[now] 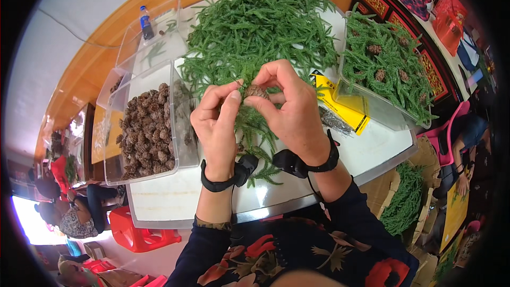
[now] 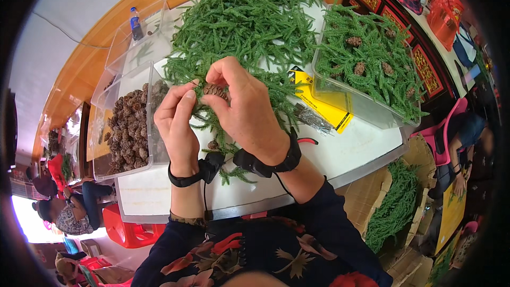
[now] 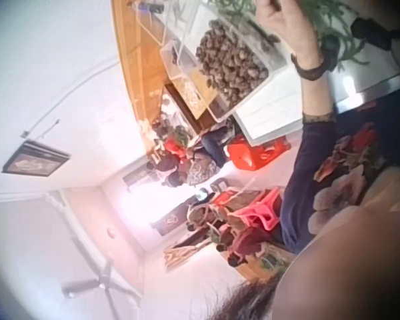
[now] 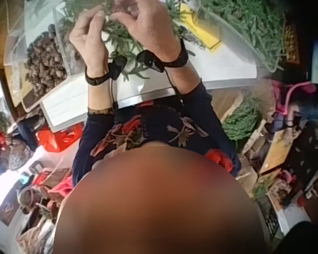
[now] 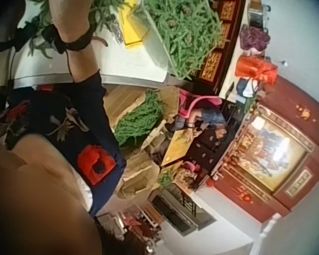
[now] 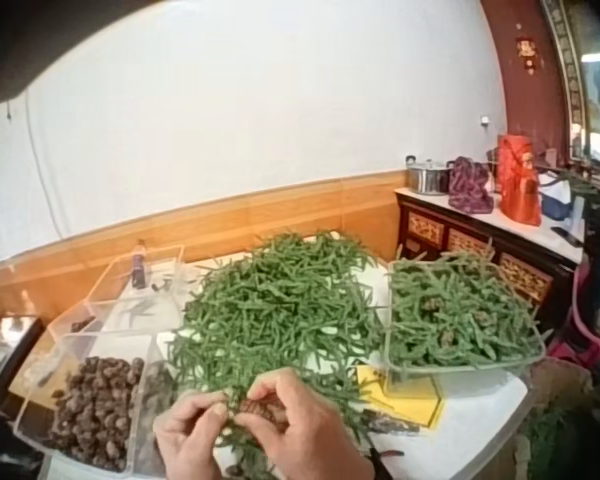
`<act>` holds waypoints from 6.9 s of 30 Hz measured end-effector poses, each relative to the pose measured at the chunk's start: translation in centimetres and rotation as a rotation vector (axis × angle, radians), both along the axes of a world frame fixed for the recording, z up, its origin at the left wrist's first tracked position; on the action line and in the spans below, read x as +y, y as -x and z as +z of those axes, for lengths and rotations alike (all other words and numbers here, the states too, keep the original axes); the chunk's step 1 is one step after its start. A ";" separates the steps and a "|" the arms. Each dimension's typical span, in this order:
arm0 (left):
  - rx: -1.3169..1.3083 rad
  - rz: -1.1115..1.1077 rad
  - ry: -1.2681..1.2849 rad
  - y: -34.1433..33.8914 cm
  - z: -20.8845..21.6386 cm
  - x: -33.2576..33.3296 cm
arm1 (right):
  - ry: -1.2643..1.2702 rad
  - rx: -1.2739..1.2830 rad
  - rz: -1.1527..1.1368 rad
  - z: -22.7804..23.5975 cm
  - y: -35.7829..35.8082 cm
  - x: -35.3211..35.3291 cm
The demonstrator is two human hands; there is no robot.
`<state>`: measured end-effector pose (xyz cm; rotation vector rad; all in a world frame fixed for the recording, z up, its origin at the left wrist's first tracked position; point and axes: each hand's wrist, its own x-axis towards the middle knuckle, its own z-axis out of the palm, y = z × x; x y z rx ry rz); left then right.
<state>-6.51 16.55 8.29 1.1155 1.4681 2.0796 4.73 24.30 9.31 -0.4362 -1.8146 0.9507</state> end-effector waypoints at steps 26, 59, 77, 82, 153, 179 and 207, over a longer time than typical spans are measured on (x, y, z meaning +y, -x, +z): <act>0.797 0.546 0.173 -2.5 0.1 -5.6 | -0.005 0.090 0.079 -3.8 1.3 -6.0; 0.138 0.098 0.139 -4.8 -2.5 -13.1 | 0.033 -0.309 0.356 -0.5 -4.9 -8.6; -0.198 -0.283 0.246 -4.3 -2.6 -14.4 | -0.313 -0.261 0.508 -0.3 -5.8 -6.7; -0.400 -0.519 0.276 -3.7 -2.9 -14.6 | -0.602 -0.191 0.717 1.2 -5.4 -4.8; -0.738 -0.861 -0.141 -6.2 -7.3 -14.3 | -0.357 -0.633 0.632 -1.9 -12.1 -4.4; -0.551 -0.381 0.211 -5.3 -5.2 -15.9 | -0.302 -0.926 0.549 0.2 -12.0 -6.3; -0.963 -0.887 -0.047 -5.6 -6.9 -16.1 | -0.367 -0.653 0.741 -1.7 -10.7 -5.0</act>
